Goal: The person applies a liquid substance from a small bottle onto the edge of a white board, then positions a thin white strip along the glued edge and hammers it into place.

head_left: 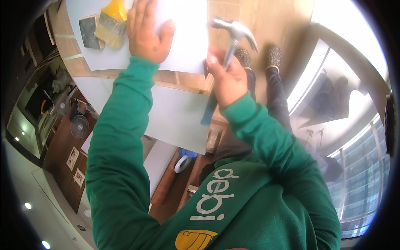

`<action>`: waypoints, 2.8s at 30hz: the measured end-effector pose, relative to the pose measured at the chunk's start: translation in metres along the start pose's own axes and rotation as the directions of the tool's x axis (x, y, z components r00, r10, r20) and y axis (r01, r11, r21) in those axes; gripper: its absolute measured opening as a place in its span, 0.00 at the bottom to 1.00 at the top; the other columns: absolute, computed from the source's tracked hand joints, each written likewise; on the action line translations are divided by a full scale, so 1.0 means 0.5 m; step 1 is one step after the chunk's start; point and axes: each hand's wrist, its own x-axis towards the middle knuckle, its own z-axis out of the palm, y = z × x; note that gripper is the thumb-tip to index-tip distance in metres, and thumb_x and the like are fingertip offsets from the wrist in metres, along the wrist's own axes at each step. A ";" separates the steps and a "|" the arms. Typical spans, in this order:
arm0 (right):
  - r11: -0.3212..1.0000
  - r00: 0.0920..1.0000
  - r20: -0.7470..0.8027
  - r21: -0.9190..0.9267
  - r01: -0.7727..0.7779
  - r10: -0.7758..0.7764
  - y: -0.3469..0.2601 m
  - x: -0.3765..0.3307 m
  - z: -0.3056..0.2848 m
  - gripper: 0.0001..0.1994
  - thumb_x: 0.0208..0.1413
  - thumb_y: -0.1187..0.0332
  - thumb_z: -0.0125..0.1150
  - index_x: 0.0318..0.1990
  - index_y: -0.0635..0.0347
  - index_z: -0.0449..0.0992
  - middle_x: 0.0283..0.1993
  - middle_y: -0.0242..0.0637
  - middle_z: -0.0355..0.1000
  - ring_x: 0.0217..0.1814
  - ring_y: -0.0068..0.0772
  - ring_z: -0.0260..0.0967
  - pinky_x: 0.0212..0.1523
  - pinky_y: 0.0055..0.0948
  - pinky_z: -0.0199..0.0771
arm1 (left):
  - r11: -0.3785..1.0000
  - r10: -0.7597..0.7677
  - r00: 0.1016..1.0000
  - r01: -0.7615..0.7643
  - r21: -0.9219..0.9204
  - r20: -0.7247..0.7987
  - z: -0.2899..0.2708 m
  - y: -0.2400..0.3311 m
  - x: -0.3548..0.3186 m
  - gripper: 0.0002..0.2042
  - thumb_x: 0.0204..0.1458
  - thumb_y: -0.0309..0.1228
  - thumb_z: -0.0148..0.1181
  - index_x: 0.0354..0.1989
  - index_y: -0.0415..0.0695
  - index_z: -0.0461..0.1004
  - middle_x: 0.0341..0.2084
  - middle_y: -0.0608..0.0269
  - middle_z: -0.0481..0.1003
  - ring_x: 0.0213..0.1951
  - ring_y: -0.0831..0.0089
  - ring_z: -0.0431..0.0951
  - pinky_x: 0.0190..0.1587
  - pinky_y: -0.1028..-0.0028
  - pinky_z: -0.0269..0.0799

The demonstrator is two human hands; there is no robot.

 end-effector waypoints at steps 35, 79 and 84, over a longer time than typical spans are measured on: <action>0.969 0.969 0.036 -0.006 -0.245 0.246 -0.015 -0.057 -0.040 0.18 0.59 0.74 0.62 0.55 0.70 0.72 0.43 0.36 0.74 0.42 0.23 0.73 0.41 0.24 0.75 | 1.000 0.010 1.000 -0.010 -0.025 -0.025 0.003 -0.007 0.003 0.30 0.58 0.37 0.52 0.67 0.33 0.59 0.67 0.36 0.58 0.68 0.40 0.58 0.69 0.49 0.51; 0.915 0.940 0.078 -0.217 0.341 -0.332 -0.119 0.129 -0.045 0.25 0.71 0.50 0.43 0.32 0.63 0.73 0.21 0.25 0.59 0.24 0.16 0.53 0.26 0.20 0.52 | 0.997 0.036 0.995 -0.043 -0.069 -0.093 0.008 -0.014 -0.007 0.28 0.60 0.33 0.53 0.67 0.35 0.61 0.69 0.45 0.58 0.70 0.45 0.56 0.70 0.53 0.50; 0.700 0.780 0.428 -0.369 0.612 -0.456 -0.157 0.291 -0.001 0.27 0.71 0.48 0.42 0.29 0.62 0.71 0.20 0.31 0.61 0.24 0.23 0.57 0.28 0.26 0.61 | 0.991 -0.004 0.994 -0.012 -0.135 -0.111 0.021 -0.024 -0.009 0.28 0.61 0.33 0.51 0.68 0.34 0.59 0.70 0.45 0.57 0.71 0.46 0.54 0.71 0.55 0.49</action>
